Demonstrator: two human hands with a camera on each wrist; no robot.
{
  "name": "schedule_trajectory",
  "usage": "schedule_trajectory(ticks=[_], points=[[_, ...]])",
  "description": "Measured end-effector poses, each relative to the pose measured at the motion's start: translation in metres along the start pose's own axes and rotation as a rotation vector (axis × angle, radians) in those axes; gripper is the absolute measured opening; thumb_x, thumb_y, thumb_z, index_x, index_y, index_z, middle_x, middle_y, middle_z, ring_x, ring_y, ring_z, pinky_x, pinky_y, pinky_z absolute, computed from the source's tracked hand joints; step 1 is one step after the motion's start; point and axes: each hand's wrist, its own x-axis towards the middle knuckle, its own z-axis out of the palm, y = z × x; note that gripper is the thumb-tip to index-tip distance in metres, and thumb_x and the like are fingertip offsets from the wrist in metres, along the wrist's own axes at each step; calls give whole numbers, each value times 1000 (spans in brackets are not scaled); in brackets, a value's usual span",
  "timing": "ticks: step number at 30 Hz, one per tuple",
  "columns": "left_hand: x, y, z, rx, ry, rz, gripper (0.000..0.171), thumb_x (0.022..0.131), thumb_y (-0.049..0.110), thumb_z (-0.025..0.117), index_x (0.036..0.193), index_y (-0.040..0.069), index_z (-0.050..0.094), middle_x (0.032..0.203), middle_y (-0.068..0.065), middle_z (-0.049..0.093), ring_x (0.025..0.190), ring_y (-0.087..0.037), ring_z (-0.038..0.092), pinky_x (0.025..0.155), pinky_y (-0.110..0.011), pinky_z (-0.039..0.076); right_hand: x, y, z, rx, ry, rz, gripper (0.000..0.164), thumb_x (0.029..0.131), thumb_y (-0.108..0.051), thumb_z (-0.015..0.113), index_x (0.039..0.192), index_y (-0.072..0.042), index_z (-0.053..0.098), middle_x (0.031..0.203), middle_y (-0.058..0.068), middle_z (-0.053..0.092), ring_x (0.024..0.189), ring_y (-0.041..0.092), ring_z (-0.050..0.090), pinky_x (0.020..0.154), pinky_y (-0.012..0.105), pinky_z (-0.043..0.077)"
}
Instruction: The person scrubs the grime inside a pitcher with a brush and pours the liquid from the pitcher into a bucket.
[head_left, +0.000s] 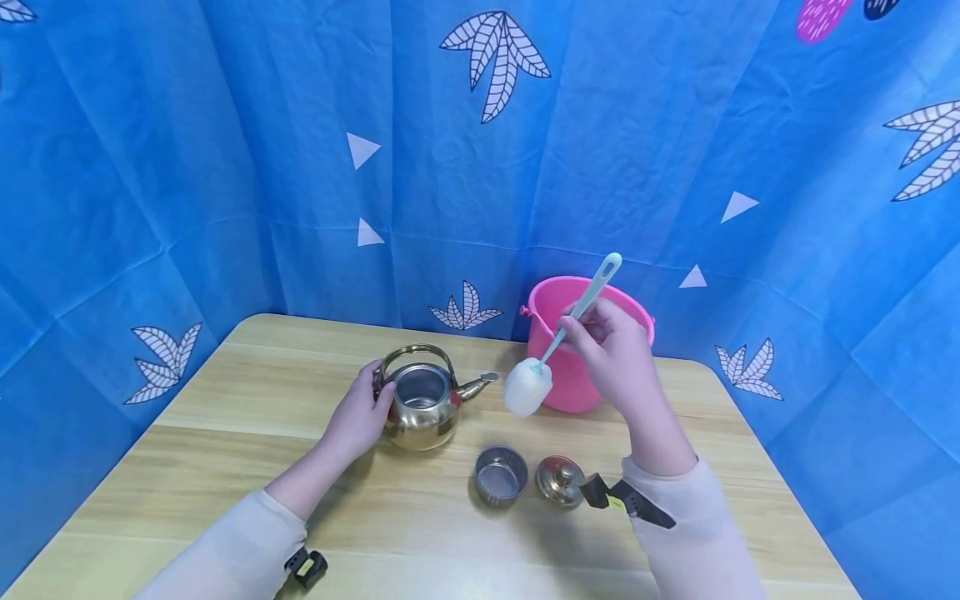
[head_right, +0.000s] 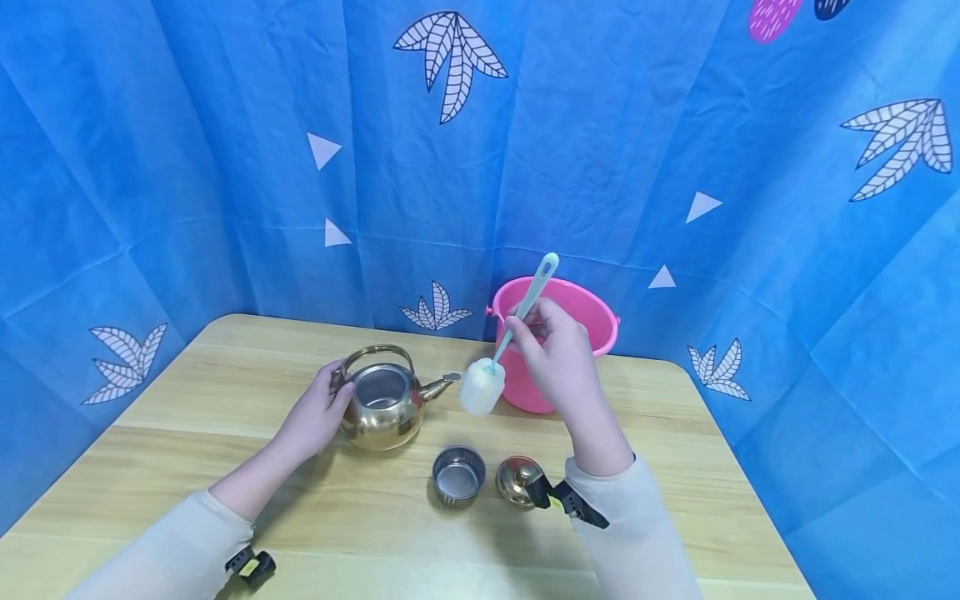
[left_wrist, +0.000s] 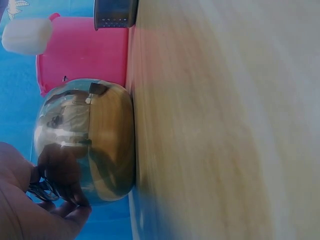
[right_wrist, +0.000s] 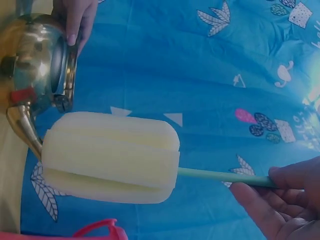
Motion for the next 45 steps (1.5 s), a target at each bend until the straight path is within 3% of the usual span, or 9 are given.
schedule_trajectory(ticks=[8, 21, 28, 35, 45], points=[[0, 1, 0, -2, 1, -1, 56, 107, 21, 45, 152, -6, 26, 140, -31, 49, 131, -46, 47, 112, -58, 36, 0, -2, 11, 12, 16, -28, 18, 96, -10, 68, 111, 1, 63, 103, 16, 73, 92, 29, 74, 79, 32, 60], [1, -1, 0, -1, -2, -5, 56, 107, 21, 45, 153, -6, 25, 141, -32, 48, 131, -46, 47, 112, -58, 36, 4, 0, 41, 135, 61, -90, 19, 96, -4, 66, 112, 4, 64, 108, 17, 73, 95, 29, 73, 76, 27, 60], [0, -1, -1, 1, -4, 0, 56, 107, 21, 45, 152, -7, 25, 141, -32, 48, 131, -47, 47, 112, -58, 36, 7, 0, 54, 197, 66, -107, 18, 96, -3, 65, 113, 4, 64, 103, 19, 72, 93, 29, 73, 77, 33, 61], [0, 0, -2, -2, -11, -13, 57, 108, 22, 44, 153, -6, 24, 142, -33, 47, 132, -47, 46, 112, -58, 35, 9, -1, 64, 257, 96, -89, 19, 95, -4, 67, 112, 4, 63, 101, 19, 72, 93, 29, 73, 77, 29, 61], [1, -1, -1, -4, 0, -1, 56, 107, 20, 45, 152, -7, 25, 141, -32, 48, 131, -47, 47, 112, -59, 35, 12, -3, 82, 286, 100, -133, 17, 95, -4, 67, 110, 4, 63, 100, 18, 72, 90, 28, 73, 76, 28, 61]])
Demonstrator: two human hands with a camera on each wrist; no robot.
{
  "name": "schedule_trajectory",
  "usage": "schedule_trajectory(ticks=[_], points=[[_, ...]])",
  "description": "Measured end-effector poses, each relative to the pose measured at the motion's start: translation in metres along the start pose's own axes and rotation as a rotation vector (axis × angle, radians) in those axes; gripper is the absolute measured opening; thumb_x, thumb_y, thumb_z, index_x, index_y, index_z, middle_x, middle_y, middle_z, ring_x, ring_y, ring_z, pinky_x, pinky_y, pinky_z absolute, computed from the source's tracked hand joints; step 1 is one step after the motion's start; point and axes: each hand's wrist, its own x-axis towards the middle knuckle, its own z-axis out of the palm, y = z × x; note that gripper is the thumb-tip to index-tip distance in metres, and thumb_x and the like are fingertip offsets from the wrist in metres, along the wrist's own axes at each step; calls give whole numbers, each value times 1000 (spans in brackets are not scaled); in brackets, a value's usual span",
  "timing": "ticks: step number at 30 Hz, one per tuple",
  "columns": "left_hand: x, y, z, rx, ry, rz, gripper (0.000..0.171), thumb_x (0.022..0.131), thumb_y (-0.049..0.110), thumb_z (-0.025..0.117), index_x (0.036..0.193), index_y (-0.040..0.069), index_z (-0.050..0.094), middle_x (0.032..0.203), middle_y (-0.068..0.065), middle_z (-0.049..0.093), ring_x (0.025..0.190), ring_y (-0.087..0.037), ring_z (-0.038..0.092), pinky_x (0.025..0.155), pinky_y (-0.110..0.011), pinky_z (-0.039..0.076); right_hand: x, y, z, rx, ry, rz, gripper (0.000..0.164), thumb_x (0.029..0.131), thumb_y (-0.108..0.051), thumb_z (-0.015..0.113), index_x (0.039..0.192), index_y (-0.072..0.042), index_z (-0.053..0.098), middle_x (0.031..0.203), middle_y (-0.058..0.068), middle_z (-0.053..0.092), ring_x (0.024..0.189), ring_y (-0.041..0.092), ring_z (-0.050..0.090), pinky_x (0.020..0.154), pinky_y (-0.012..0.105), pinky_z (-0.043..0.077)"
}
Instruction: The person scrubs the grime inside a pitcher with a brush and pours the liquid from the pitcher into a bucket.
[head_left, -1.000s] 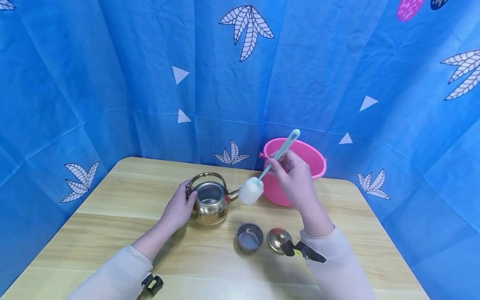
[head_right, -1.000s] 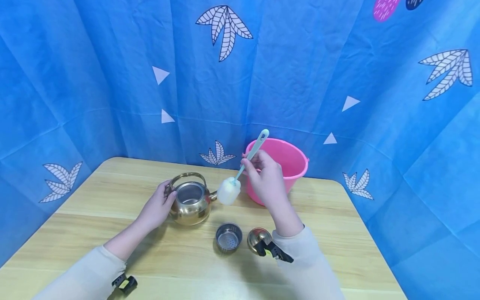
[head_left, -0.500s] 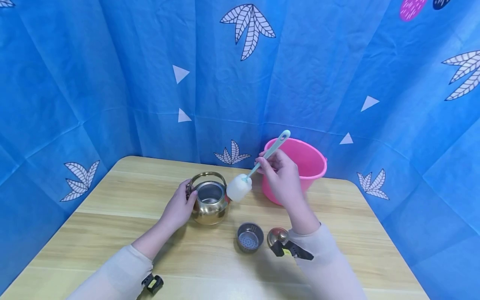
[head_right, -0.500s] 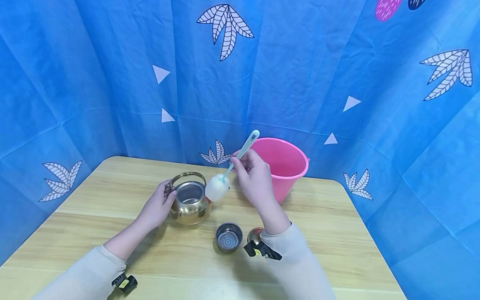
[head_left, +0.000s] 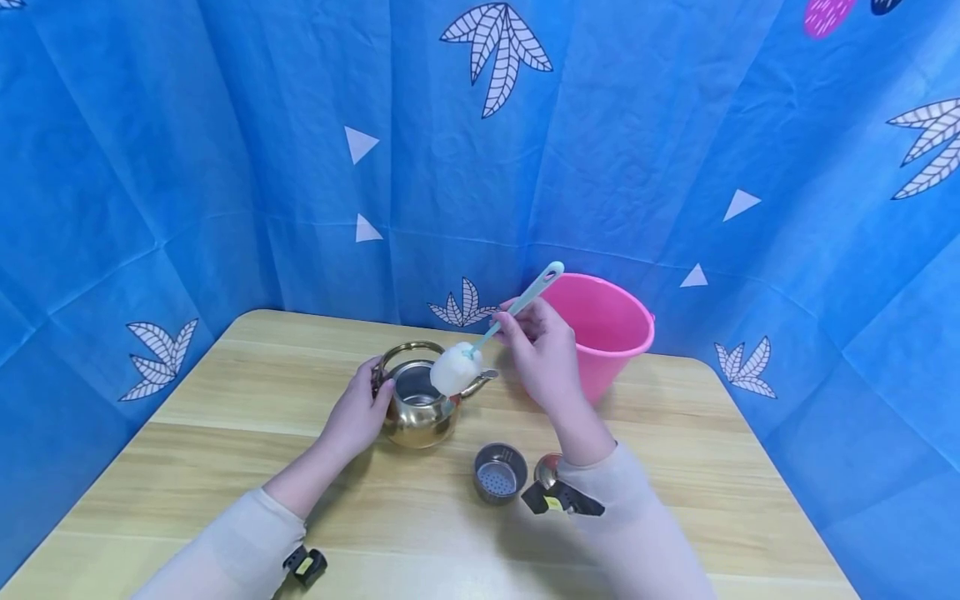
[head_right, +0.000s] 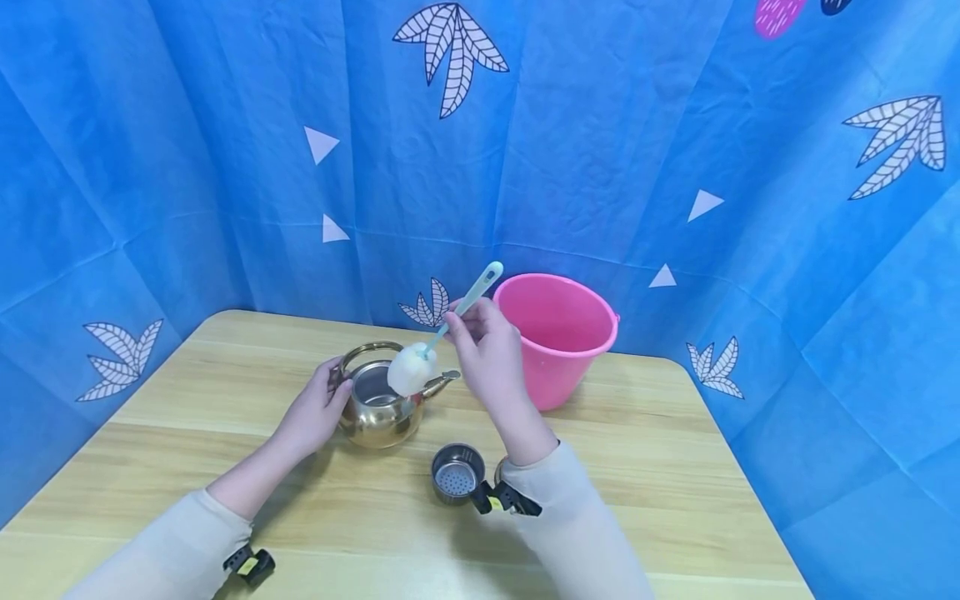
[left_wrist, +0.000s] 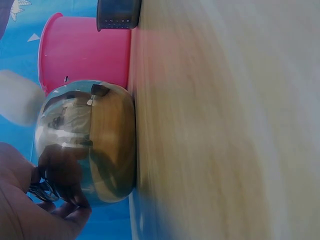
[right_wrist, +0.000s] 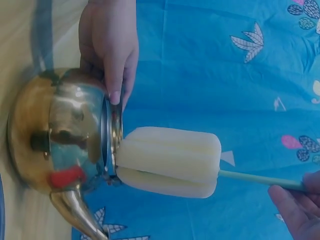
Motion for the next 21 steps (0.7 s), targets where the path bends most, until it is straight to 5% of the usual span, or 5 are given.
schedule_trajectory(ticks=[21], points=[[0, 2, -1, -8, -13, -10, 57, 107, 20, 45, 152, -7, 24, 143, -33, 45, 134, -47, 44, 113, -58, 34, -4, 4, 31, -18, -62, -1, 16, 95, -4, 66, 109, 4, 64, 100, 17, 72, 91, 29, 73, 77, 26, 60]])
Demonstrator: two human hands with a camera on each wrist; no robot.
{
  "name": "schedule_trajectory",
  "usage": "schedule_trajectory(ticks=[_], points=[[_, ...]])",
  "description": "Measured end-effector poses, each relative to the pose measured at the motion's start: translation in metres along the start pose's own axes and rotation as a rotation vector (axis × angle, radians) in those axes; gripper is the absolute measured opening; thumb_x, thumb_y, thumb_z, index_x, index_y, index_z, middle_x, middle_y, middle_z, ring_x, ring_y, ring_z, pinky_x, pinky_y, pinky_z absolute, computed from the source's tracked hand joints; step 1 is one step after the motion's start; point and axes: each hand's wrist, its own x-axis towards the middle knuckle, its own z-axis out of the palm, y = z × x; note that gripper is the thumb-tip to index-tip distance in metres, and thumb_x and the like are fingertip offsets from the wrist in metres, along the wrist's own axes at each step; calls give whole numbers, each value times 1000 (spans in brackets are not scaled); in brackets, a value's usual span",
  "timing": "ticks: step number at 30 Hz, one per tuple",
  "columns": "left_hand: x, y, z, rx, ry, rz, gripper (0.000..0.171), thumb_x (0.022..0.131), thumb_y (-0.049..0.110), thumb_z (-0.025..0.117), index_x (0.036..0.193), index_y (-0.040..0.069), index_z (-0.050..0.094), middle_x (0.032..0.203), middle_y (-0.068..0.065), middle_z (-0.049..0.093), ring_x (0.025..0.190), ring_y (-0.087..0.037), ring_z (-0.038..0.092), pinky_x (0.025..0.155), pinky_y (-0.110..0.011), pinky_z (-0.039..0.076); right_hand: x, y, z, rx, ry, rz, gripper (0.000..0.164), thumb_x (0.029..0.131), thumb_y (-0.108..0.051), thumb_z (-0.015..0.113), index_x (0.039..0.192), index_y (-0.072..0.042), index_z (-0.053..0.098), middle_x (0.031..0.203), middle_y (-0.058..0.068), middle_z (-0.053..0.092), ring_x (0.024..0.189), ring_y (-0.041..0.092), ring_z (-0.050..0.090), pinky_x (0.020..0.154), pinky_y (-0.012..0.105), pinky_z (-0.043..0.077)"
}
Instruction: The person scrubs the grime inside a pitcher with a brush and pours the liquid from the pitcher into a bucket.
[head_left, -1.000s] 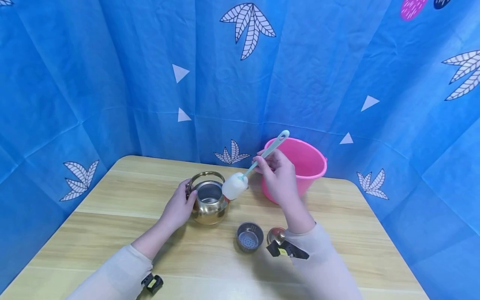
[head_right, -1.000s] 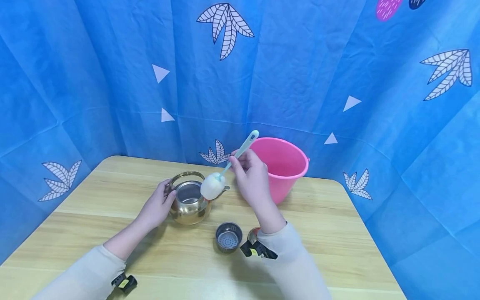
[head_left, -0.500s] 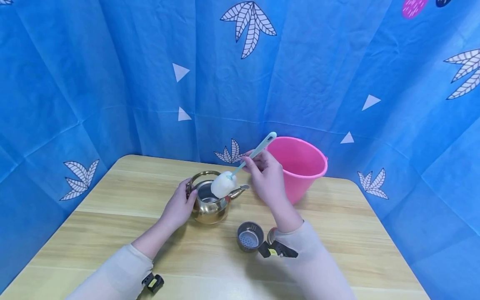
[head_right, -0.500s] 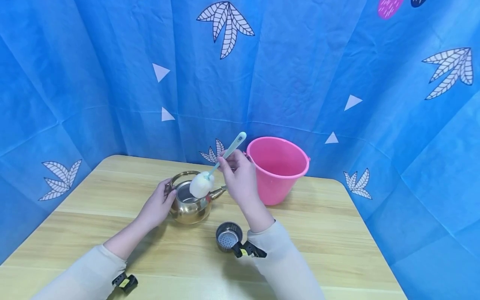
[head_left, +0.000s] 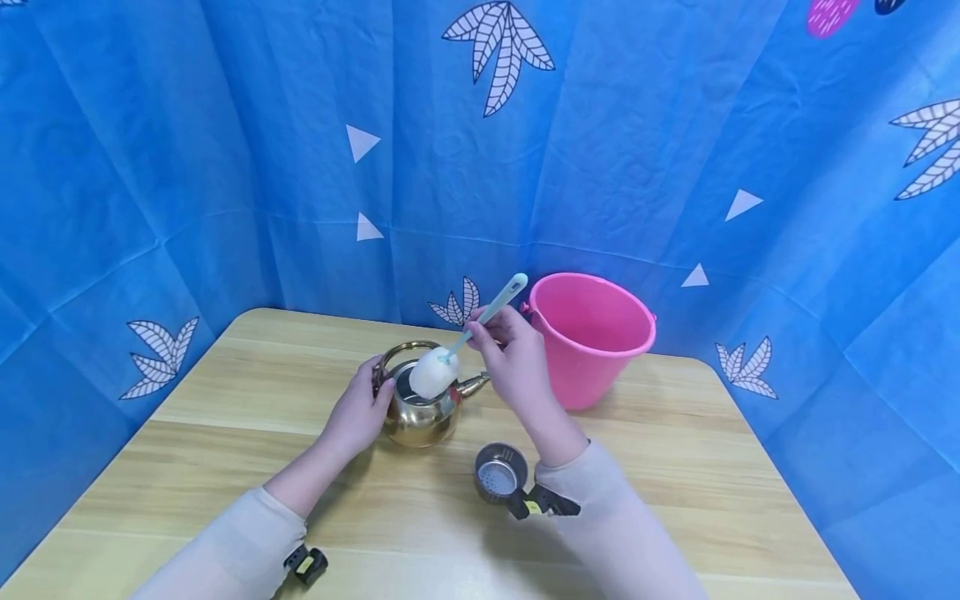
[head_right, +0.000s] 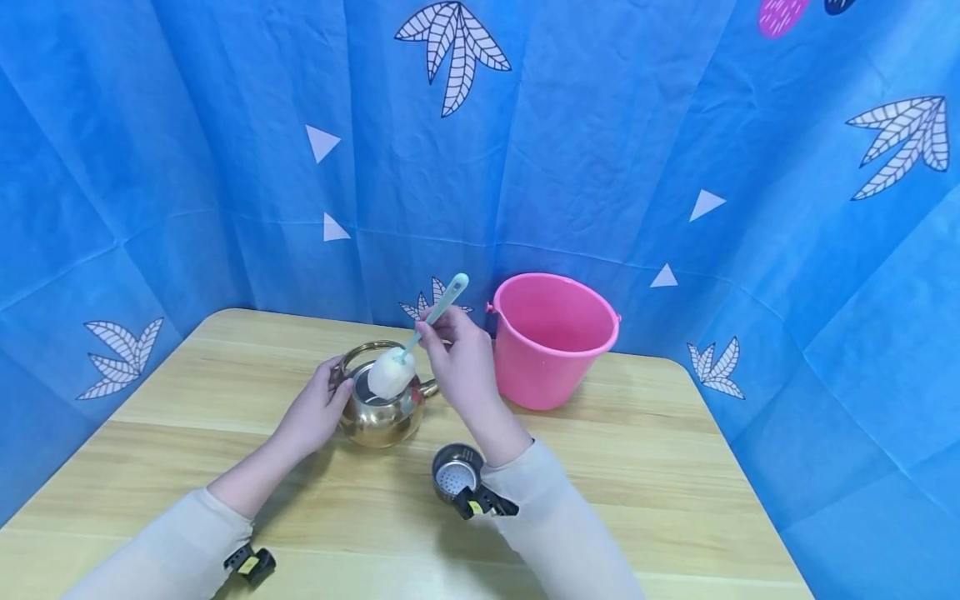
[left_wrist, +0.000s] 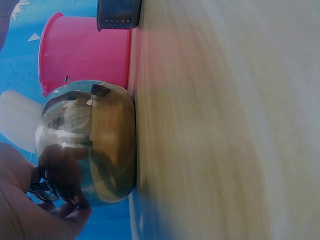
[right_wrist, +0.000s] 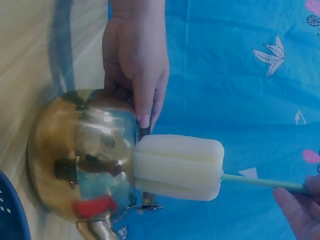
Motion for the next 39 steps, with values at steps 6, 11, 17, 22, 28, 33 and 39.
schedule_trajectory(ticks=[6, 11, 17, 22, 28, 33, 39], points=[[0, 1, 0, 4, -5, -5, 57, 107, 21, 44, 153, -7, 24, 147, -33, 42, 136, -47, 41, 114, -58, 32, -2, 4, 5, 1, -23, 11, 16, 95, -5, 68, 109, 3, 65, 100, 17, 73, 92, 28, 74, 78, 26, 60], [0, 0, 0, 6, -1, -3, 57, 107, 21, 44, 153, -7, 24, 145, -33, 44, 135, -47, 43, 113, -58, 33, -1, 6, 10, -16, -40, 18, 13, 94, -3, 68, 106, 1, 67, 99, 16, 73, 90, 27, 74, 76, 25, 60], [1, -1, 0, 7, 4, -1, 57, 107, 21, 44, 153, -7, 24, 144, -33, 45, 134, -47, 44, 113, -59, 34, -2, 11, 14, -54, -70, 22, 11, 94, -3, 68, 105, 0, 68, 94, 12, 73, 86, 27, 73, 75, 25, 60], [1, -2, 1, 8, 8, 8, 57, 107, 20, 45, 152, -7, 25, 144, -33, 44, 134, -47, 43, 113, -58, 34, -4, 16, 17, -93, -100, 13, 9, 95, -5, 67, 104, -2, 68, 91, 10, 73, 84, 25, 73, 76, 25, 60], [1, -3, 1, 5, 13, 23, 57, 107, 20, 45, 152, -9, 25, 144, -34, 43, 134, -48, 43, 112, -58, 34, -5, 19, 22, -129, -120, 12, 8, 96, -7, 67, 103, -3, 68, 90, 11, 73, 80, 17, 71, 75, 24, 60], [1, -2, 1, 0, 7, 20, 57, 107, 20, 44, 152, -8, 24, 145, -34, 43, 134, -48, 42, 113, -59, 34, -7, 20, 27, -145, -129, 14, 8, 96, -8, 67, 103, -4, 68, 91, 13, 73, 81, 16, 70, 75, 22, 59], [1, -2, 1, -2, -1, 4, 57, 108, 20, 44, 153, -7, 23, 144, -33, 44, 134, -47, 43, 113, -58, 34, -8, 25, 32, -137, -127, -3, 9, 96, -8, 67, 103, -3, 68, 92, 13, 74, 81, 17, 71, 75, 23, 59]])
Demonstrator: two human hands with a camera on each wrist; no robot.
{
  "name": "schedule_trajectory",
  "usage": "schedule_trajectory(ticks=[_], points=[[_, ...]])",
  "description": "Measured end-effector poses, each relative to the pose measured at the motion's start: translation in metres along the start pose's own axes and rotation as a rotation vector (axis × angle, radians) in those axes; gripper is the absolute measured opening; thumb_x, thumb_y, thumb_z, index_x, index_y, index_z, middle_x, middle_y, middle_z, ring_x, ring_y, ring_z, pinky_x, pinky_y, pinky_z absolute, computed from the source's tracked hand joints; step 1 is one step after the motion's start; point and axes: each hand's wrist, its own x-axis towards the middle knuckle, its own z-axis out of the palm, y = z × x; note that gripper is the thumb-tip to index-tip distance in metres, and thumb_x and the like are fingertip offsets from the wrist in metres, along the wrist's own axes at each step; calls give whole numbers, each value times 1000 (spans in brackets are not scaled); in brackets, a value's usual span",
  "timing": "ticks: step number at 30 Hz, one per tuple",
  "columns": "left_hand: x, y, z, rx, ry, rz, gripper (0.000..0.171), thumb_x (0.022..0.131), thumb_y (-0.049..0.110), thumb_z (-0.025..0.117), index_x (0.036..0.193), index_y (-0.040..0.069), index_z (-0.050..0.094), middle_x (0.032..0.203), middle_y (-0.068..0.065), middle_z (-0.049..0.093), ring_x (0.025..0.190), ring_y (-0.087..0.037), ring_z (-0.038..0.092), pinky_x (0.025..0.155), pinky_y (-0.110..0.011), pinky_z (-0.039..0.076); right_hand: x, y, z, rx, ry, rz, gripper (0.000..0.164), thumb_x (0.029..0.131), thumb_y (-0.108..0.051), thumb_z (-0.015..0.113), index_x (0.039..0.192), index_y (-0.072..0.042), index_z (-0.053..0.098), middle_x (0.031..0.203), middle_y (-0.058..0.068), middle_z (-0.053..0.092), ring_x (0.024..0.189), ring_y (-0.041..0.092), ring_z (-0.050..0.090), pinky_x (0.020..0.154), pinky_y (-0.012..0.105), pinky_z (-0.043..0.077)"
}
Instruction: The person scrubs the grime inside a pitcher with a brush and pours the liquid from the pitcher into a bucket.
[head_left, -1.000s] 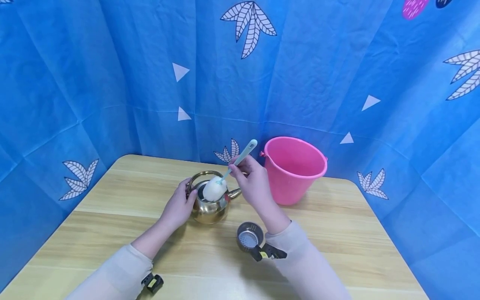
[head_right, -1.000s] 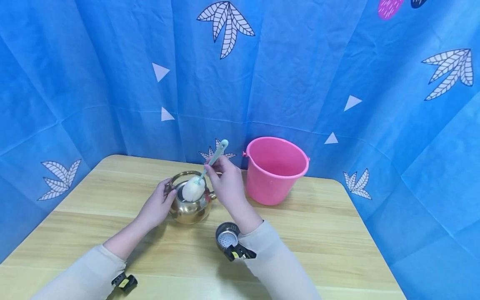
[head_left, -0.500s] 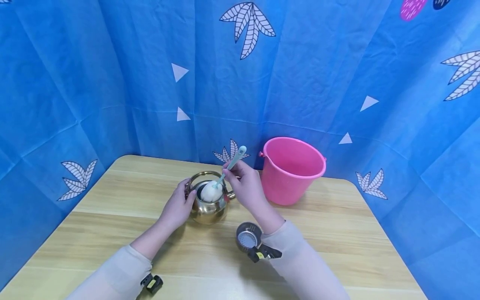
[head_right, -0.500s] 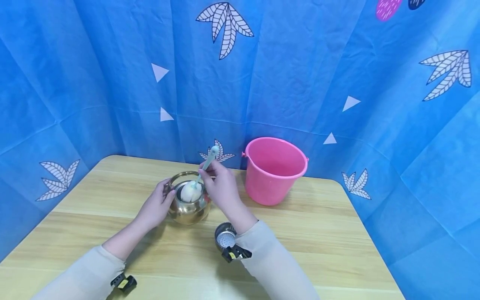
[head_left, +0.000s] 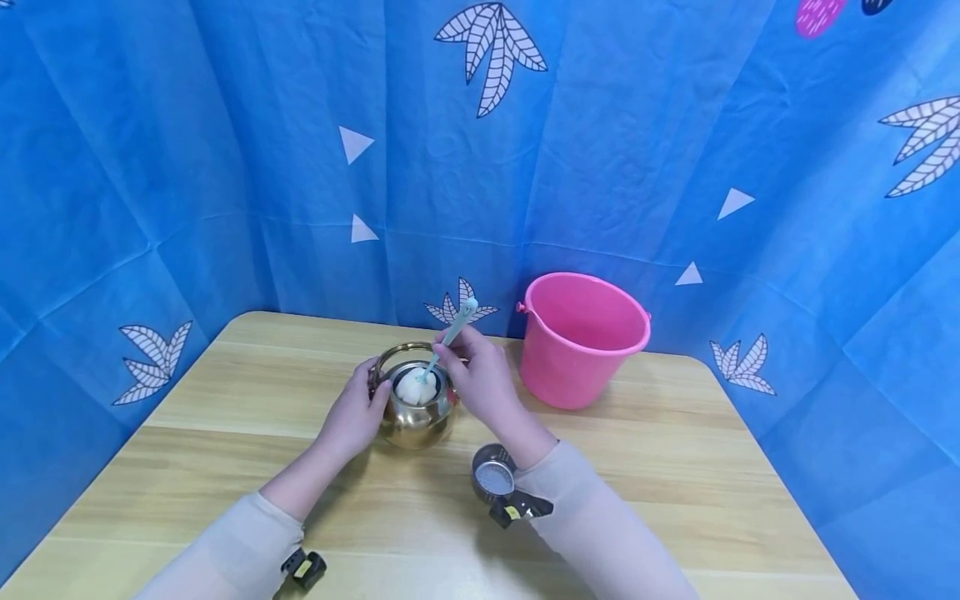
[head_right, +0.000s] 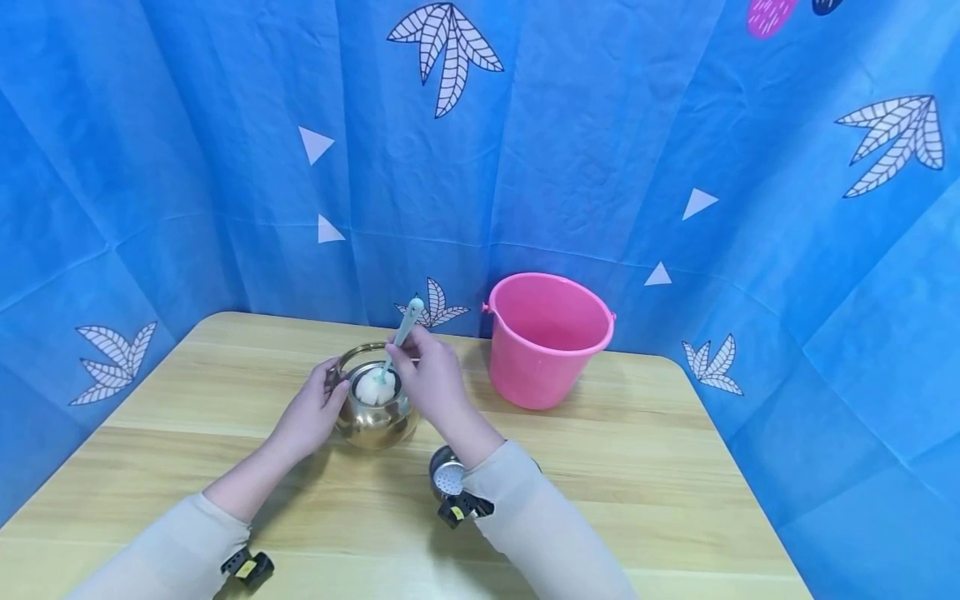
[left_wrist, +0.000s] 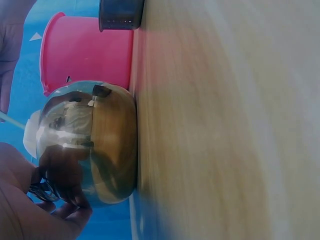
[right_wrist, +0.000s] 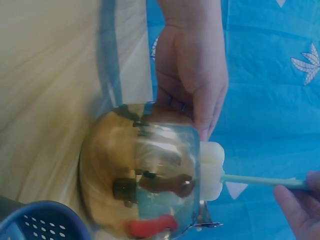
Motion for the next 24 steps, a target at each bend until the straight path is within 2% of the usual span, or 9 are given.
schedule_trajectory(ticks=[13, 20, 24], points=[[0, -1, 0, 4, -7, -9, 57, 108, 22, 43, 154, -6, 23, 145, -33, 43, 136, -46, 42, 113, -58, 33, -1, 6, 8, -16, 1, -17, 7, 97, -9, 67, 102, -5, 68, 89, 10, 74, 79, 15, 70, 73, 23, 59], [1, -1, 1, 2, 0, -4, 57, 108, 22, 43, 153, -7, 24, 146, -33, 43, 136, -46, 41, 114, -57, 33, -1, 8, 13, -27, -14, -12, 4, 97, -10, 66, 100, -7, 67, 93, 6, 74, 85, 15, 72, 77, 24, 59], [2, -2, 2, -1, 3, -3, 57, 108, 22, 44, 153, -7, 24, 148, -32, 41, 137, -47, 40, 115, -57, 31, -1, 9, 16, -37, -20, -26, 4, 97, -11, 66, 100, -7, 67, 94, 9, 75, 87, 17, 72, 75, 24, 59]])
